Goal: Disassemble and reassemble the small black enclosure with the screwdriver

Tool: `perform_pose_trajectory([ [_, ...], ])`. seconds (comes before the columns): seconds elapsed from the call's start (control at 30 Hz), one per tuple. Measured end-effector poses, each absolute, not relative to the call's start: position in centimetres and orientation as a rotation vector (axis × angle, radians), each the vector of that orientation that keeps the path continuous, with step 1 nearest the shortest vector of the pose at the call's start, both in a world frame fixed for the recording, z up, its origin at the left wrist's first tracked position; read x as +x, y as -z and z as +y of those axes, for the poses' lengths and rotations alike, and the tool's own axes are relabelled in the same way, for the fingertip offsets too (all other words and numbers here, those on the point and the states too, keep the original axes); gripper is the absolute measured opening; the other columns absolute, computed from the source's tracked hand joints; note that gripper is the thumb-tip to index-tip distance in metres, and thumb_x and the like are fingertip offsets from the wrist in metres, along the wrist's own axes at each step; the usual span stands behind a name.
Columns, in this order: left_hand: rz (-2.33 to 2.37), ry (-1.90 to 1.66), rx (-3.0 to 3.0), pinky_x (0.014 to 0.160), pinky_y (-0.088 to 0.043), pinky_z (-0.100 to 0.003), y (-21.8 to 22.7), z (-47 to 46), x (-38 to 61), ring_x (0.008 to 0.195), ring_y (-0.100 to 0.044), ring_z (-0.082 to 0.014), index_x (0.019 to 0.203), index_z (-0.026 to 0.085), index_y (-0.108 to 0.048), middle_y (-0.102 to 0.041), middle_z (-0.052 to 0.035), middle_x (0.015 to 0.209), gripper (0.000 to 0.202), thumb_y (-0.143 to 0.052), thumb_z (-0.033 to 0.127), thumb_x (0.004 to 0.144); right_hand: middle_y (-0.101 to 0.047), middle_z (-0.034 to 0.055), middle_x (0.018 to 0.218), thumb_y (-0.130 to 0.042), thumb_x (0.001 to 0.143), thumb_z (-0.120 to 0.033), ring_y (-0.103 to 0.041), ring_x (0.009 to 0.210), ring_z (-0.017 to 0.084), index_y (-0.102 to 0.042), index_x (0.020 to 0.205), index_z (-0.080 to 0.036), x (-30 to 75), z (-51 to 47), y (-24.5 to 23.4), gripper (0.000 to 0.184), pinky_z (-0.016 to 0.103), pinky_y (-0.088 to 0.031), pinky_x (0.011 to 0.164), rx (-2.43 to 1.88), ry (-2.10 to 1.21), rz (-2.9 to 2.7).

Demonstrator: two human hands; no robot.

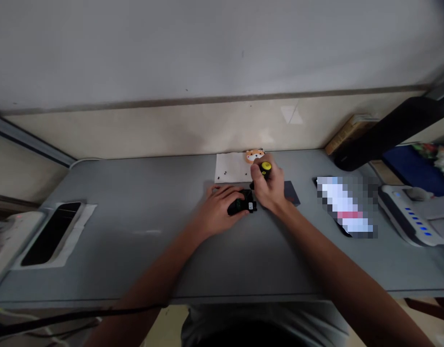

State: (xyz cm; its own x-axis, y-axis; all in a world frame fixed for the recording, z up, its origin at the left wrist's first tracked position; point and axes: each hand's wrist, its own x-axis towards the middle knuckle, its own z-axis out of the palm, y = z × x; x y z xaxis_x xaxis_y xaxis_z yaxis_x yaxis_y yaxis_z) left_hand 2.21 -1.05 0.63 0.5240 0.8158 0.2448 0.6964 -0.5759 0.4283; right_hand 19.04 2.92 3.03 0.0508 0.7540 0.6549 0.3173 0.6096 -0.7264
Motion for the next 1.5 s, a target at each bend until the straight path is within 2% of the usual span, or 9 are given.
perform_pose_trajectory([
  [0.63,1.216,-0.625,2.513,0.114,-0.040,-0.053,0.0,-0.8,2.0,0.128,-0.061,-0.0291,0.106,0.023,-0.068,-0.070,-0.0075,0.133,0.022,-0.069,0.043,0.096,-0.053,-0.0047,0.067,-0.064,0.093,-0.031,-0.047,0.060,0.011,-0.052,0.077,-0.024,18.7,2.2,-4.0,0.021,0.029,-0.038,0.058,-0.928,-0.562,-1.437],
  [0.77,1.245,-0.586,2.492,0.113,-0.041,-0.051,-0.4,-0.8,2.0,0.127,-0.062,-0.0283,0.111,0.025,-0.067,-0.070,-0.0064,0.132,0.023,-0.068,0.043,0.097,-0.064,-0.0017,0.085,-0.066,0.095,-0.040,-0.058,0.066,0.011,-0.058,0.091,-0.025,18.9,2.2,-4.4,0.017,0.030,-0.048,0.064,-0.791,-0.926,-1.262],
  [0.97,1.260,-0.535,2.452,0.113,-0.040,-0.049,-0.6,-0.8,1.9,0.127,-0.060,-0.0269,0.112,0.025,-0.062,-0.069,-0.0058,0.132,0.026,-0.068,0.044,0.097,-0.045,-0.0068,0.063,-0.068,0.090,-0.059,-0.039,0.051,0.009,-0.058,0.085,-0.026,19.8,2.8,-4.2,0.035,0.026,-0.039,0.050,-0.656,-1.278,-1.032],
  [1.07,1.236,-0.536,2.454,0.114,-0.039,-0.049,-0.3,-0.7,1.8,0.128,-0.060,-0.0268,0.113,0.024,-0.061,-0.069,-0.0062,0.133,0.027,-0.067,0.046,0.097,-0.053,-0.0028,0.073,-0.064,0.091,-0.064,-0.050,0.061,0.011,-0.061,0.089,-0.026,20.3,2.8,-4.7,0.038,0.028,-0.046,0.059,-0.651,-1.359,-1.028],
  [1.17,1.208,-0.555,2.452,0.113,-0.040,-0.047,0.1,-0.5,2.0,0.129,-0.059,-0.0264,0.113,0.026,-0.061,-0.068,-0.0058,0.133,0.026,-0.065,0.047,0.098,-0.061,-0.0020,0.084,-0.081,0.080,-0.056,-0.059,0.070,0.012,-0.052,0.078,-0.025,20.8,2.6,-5.2,0.042,0.028,-0.050,0.066,-0.675,-1.332,-1.058],
  [1.23,1.203,-0.576,2.444,0.112,-0.042,-0.047,0.4,-0.4,2.4,0.130,-0.058,-0.0264,0.113,0.026,-0.062,-0.068,-0.0055,0.131,0.025,-0.066,0.046,0.098,-0.060,-0.0052,0.077,-0.084,0.077,-0.053,-0.055,0.060,0.009,-0.042,0.075,-0.025,21.0,2.6,-5.2,0.050,0.026,-0.047,0.058,-0.702,-1.323,-1.078],
  [1.33,1.191,-0.591,2.445,0.111,-0.044,-0.046,0.5,-0.2,2.8,0.131,-0.057,-0.0264,0.116,0.025,-0.063,-0.068,-0.0060,0.131,0.027,-0.067,0.044,0.098,-0.040,-0.0116,0.057,-0.080,0.080,-0.056,-0.033,0.044,0.007,-0.035,0.077,-0.027,21.1,2.7,-5.1,0.054,0.023,-0.032,0.043,-0.777,-1.273,-1.112],
  [1.4,1.184,-0.586,2.462,0.111,-0.044,-0.046,0.4,-0.2,2.9,0.132,-0.056,-0.0266,0.118,0.025,-0.063,-0.067,-0.0064,0.134,0.028,-0.067,0.044,0.098,-0.030,-0.0121,0.054,-0.074,0.081,-0.065,-0.025,0.043,0.008,-0.035,0.077,-0.027,21.0,2.8,-5.2,0.054,0.023,-0.028,0.041,-0.803,-1.230,-1.122],
  [1.5,1.163,-0.565,2.491,0.113,-0.044,-0.047,0.2,-0.3,2.5,0.135,-0.054,-0.0267,0.122,0.026,-0.064,-0.065,-0.0064,0.138,0.029,-0.065,0.043,0.099,-0.033,-0.0091,0.056,-0.056,0.086,-0.078,-0.029,0.045,0.010,-0.045,0.083,-0.028,21.1,3.0,-5.5,0.051,0.026,-0.033,0.044,-0.786,-1.257,-1.118],
])
